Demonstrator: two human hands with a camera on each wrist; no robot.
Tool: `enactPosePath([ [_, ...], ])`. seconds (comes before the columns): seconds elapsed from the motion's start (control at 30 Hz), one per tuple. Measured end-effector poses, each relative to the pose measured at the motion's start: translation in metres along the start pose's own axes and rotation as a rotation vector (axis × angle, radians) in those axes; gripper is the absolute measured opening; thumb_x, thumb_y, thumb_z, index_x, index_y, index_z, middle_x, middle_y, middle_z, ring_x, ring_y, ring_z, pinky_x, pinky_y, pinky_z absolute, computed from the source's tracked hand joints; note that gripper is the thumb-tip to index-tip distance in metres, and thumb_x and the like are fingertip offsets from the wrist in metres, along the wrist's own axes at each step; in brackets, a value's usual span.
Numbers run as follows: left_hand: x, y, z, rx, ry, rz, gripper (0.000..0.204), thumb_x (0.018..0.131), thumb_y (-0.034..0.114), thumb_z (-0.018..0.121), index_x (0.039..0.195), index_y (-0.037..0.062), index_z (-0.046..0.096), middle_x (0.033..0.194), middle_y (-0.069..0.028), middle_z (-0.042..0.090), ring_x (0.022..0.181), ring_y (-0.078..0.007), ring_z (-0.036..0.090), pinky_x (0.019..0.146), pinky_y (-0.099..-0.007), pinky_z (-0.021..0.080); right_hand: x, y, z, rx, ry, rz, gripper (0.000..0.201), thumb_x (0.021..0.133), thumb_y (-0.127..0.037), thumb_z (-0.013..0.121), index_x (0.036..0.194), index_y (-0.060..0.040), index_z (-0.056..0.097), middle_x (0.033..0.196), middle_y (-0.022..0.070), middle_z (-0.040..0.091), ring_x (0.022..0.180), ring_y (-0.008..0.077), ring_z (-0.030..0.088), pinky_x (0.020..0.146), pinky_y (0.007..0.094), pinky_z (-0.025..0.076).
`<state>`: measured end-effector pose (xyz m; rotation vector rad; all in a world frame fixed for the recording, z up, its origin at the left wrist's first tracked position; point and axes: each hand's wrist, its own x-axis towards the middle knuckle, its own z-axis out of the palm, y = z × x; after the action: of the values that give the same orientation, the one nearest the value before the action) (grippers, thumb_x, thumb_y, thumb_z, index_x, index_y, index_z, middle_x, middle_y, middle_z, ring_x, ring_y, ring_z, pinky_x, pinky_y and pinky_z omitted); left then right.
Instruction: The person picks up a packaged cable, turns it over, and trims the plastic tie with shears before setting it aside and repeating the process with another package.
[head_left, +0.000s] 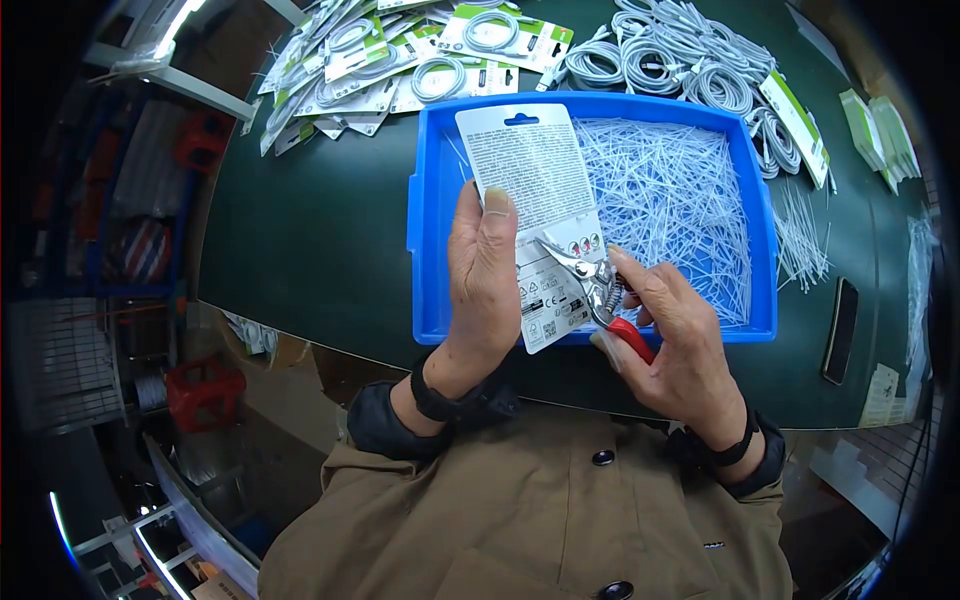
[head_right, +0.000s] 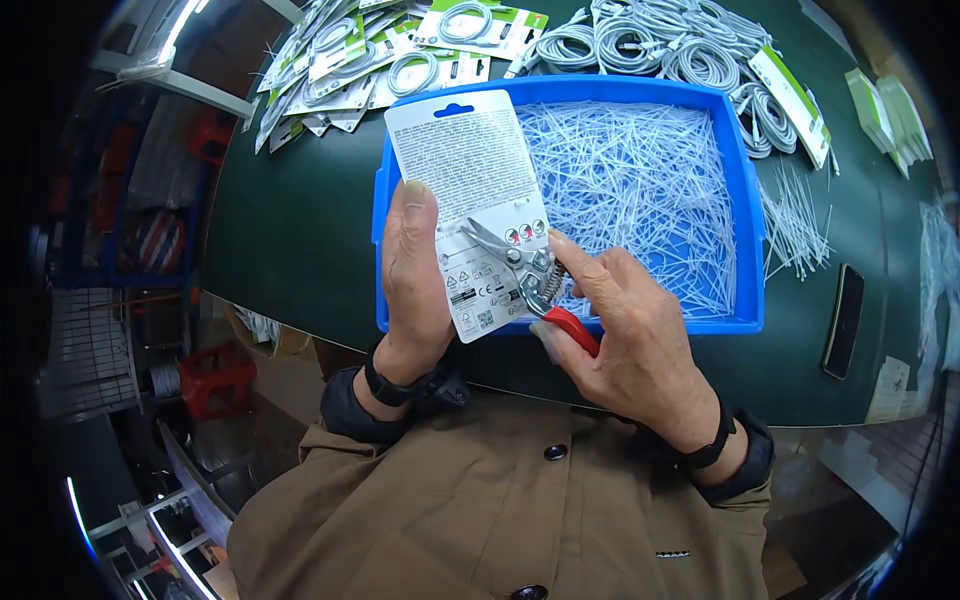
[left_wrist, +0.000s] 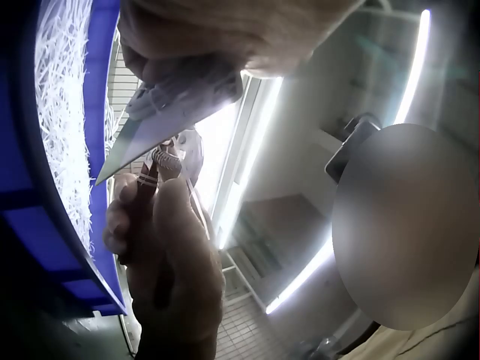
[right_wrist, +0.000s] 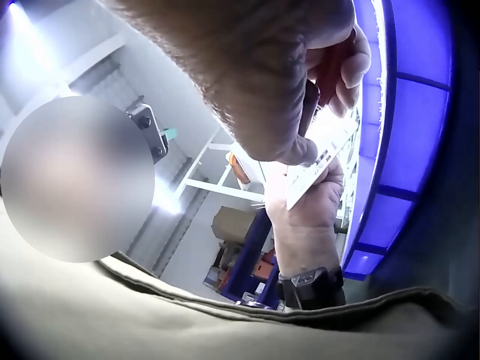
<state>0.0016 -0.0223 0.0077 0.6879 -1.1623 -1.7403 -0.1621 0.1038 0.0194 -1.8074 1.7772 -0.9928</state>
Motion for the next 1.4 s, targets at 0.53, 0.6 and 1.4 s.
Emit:
enactPosePath([
  [0.53,0.000,-0.002,0.004,-0.008,-0.010,0.032,0.040,0.115,0.033,0.046,0.139,0.0010,0.047,0.119,-0.0105,0.066,0.103,-0.0127,0.067,0.089,-0.0294,0.057,0.001,0.008,0.017,-0.077,0.069,-0.106,0.083,0.075,-0.006,0.087,0.151,-0.0066,0.054,0.089,0.0120,0.060,0.074,0.0263,0.062,0.057,0.0388,0.051],
  [0.6,0.002,-0.001,0.002,0.042,0.015,0.028,0.043,0.115,0.036,0.044,0.139,0.0009,0.048,0.119,-0.0122,0.067,0.100,-0.0151,0.070,0.086,-0.0303,0.059,0.000,0.005,0.011,-0.049,0.049,-0.064,0.082,0.075,-0.006,0.087,0.150,-0.0069,0.054,0.088,0.0117,0.059,0.075,0.0265,0.062,0.059,0.0391,0.051],
  [1.4,0.013,0.004,-0.017,0.009,0.239,0.064,0.050,0.113,0.044,0.037,0.136,0.0010,0.052,0.121,-0.0184,0.069,0.102,-0.0245,0.076,0.087,-0.0350,0.064,-0.008,0.005,0.010,-0.157,0.039,-0.110,0.082,0.075,-0.008,0.088,0.150,-0.0070,0.055,0.090,0.0124,0.060,0.074,0.0273,0.061,0.060,0.0401,0.050],
])
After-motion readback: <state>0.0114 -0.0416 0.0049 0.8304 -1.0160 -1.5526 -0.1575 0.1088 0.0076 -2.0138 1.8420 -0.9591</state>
